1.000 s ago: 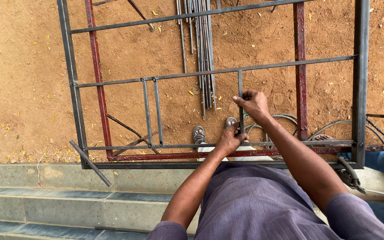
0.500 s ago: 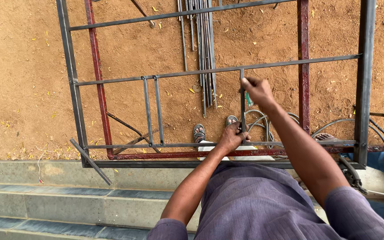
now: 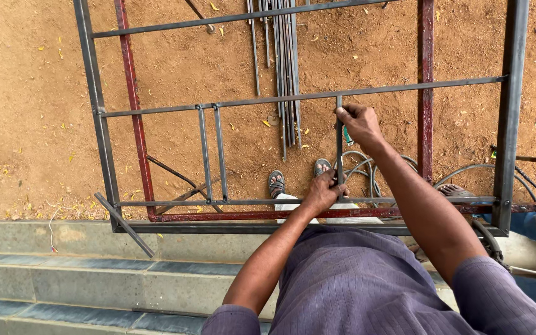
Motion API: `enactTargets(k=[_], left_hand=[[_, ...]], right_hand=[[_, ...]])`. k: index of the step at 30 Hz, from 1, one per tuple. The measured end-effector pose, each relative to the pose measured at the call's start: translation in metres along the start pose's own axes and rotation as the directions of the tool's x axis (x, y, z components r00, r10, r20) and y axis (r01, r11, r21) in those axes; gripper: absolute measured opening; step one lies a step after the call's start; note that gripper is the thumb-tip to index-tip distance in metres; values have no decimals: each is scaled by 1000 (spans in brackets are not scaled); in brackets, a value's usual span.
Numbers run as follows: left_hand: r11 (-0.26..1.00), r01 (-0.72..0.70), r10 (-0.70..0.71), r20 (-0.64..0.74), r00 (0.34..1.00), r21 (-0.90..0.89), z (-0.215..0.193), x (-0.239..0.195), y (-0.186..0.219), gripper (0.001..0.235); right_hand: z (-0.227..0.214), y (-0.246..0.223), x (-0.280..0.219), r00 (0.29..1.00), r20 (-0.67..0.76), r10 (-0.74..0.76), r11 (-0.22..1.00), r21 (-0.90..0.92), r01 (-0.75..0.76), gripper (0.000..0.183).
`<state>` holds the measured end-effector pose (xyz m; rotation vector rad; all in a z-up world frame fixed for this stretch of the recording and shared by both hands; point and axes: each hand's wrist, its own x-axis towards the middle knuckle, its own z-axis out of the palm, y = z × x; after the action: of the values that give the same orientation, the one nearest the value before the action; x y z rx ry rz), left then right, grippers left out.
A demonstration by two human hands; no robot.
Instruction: The person welds a metal frame structure using a handheld welding torch, creating bright sparks at the joints. They measure the frame with a tape measure to ensure alignment and fit before welding additional metal bars into the grid.
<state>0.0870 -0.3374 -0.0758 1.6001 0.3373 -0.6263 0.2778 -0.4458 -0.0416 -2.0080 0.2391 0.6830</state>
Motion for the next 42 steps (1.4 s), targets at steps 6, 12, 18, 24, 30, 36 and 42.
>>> enactTargets(k=[6,12,18,24,30,36,42], left_hand=[[987,-151,155,-85,984,47,7,8,-12,24],[995,-26,31,-57,998,97,4,0,1,20],[991,-47,53,-47,997,122,3,-2,2,22],[997,20,-18,-23,1000,75,2,-6,10,22],[999,7,-7,-18,1000,37,3,-6,12,22],[1000,28,-28,-20,999,-2,7,-10,14,19],[1000,5,-5,-13,1000,15,5,-17,20,17]], right_hand=[[4,9,2,996,-42,-85,995,-46,83,28],[2,4,-6,991,-43,-127,988,-98,122,30],[-2,-4,-2,999,-38,-37,999,15,38,30],[6,0,26,995,-80,56,920,392,-21,28],[16,-3,21,994,-98,55,897,443,-5,23],[18,-12,19,985,-149,85,917,397,-19,24],[19,-19,13,981,-163,101,923,383,-31,22]])
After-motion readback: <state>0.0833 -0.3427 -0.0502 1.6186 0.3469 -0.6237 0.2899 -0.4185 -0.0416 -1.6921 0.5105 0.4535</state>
